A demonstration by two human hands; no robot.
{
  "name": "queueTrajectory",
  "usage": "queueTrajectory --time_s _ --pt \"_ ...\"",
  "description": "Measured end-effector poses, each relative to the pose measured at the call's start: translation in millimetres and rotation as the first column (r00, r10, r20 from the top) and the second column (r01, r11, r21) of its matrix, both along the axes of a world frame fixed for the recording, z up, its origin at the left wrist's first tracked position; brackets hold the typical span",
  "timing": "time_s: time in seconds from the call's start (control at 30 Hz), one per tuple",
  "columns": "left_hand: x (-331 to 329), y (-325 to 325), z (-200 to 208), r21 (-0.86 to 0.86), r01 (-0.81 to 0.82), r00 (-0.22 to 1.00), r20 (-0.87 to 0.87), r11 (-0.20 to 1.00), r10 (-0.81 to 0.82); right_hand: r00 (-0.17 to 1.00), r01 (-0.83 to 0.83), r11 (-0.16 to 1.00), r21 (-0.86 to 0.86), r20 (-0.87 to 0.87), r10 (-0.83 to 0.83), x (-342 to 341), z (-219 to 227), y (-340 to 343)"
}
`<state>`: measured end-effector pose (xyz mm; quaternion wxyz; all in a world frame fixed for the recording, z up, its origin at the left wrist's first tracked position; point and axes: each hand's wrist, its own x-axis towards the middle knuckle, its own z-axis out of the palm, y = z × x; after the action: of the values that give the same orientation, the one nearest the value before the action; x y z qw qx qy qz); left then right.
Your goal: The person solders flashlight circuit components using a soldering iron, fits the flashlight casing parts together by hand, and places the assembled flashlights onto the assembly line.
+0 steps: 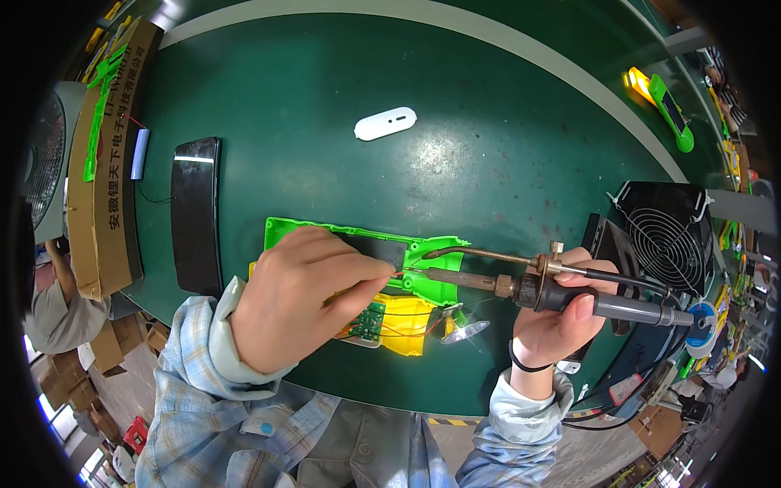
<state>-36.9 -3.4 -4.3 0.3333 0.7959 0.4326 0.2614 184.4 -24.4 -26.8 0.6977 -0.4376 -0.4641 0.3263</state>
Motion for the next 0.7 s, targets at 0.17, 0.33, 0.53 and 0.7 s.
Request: queueTrajectory --time_s 0.17,0.33,0.53,0.7 --pt "1.3 -5.7 -0.4 0.024 -0.106 0.993 -0.042 0.994 0.107 0.999 -0.028 0.999 -0.023 -0.02 0.027 -3.3 1.0 1.6" --pt "-2.5 -5.3 1.4 -0.063 -0.091 0.996 -0.021 0.994 0.09 1.0 0.002 1.0 -0.013 -0.018 -0.003 -4.8 -1.4 2.8" --pt "-5.5 -6.6 4.8 -0.012 -0.038 0.997 -0.073 0.999 0.037 1.0 -0.011 1.0 -0.028 -0.003 0.011 -3.4 -3.2 3.3" --pt "-5.5 -9.0 9.9 -0.06 -0.037 0.995 -0.099 0.998 0.031 0.999 -0.017 0.998 -0.057 0.027 0.019 -6.5 -2.4 2.9"
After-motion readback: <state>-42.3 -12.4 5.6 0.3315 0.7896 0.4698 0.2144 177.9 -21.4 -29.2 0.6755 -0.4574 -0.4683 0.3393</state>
